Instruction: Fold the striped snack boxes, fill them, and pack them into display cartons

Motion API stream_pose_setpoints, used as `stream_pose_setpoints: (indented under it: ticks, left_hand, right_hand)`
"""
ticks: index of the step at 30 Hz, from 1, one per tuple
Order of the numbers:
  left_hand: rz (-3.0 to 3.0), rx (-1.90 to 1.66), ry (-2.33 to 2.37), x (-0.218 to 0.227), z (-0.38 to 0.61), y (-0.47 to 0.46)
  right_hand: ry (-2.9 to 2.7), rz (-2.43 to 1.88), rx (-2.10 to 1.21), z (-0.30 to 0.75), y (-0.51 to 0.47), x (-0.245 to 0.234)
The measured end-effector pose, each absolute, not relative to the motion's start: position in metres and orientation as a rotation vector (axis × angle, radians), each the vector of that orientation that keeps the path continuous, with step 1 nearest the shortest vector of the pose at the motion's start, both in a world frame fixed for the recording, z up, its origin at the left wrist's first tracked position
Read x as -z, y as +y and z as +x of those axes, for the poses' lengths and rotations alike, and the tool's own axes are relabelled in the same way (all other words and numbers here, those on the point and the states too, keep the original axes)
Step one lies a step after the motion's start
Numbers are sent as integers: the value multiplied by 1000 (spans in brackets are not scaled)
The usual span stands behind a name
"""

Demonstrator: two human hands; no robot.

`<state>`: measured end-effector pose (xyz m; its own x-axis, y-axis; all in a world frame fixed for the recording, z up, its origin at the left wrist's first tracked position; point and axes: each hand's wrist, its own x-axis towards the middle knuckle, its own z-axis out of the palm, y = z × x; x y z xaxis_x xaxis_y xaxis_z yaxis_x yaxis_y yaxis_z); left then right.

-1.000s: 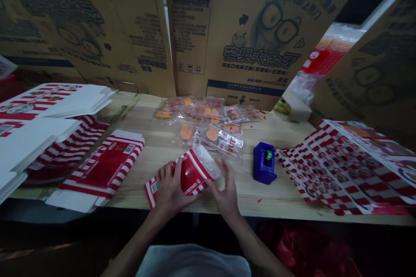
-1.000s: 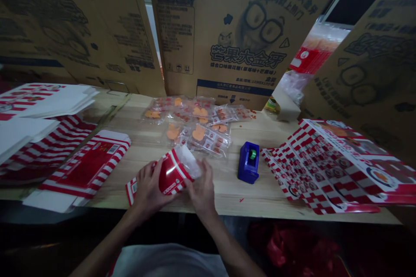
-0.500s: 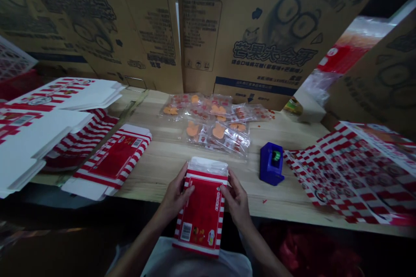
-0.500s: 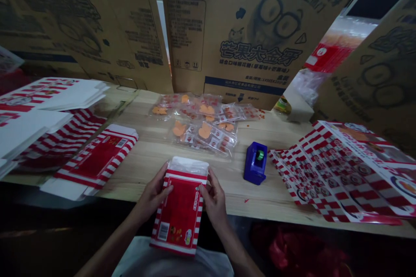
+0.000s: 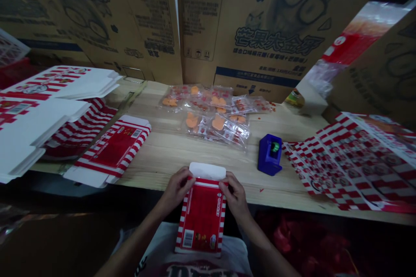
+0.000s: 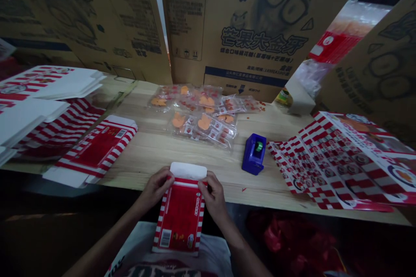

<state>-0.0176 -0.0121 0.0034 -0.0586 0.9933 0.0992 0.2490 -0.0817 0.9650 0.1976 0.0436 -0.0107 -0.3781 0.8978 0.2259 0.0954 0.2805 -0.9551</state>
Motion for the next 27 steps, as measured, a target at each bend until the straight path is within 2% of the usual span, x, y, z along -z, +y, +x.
stream_pose_setpoints:
  ticks: [4, 8, 11, 18, 27]
  left_hand:
    - [1166, -1355, 1309, -4, -15, -10]
    - [826, -1440, 1303, -3, -10, -10]
    - [760, -1454, 1228, -5, -11, -8]
    - [1240, -1254, 1333, -12, -32, -12]
    - [1343, -1037, 1439, -30, -52, -2]
  right_hand:
    - [-1474, -1017, -1303, 189, 42, 6]
    - [-1119, -1086, -1557, 185, 46, 2]
    - [-1181, -1060, -1748, 186, 54, -1]
    - [-1762, -864, -1379, 196, 54, -1]
    - [-1923, -970, -1363, 190, 68, -26]
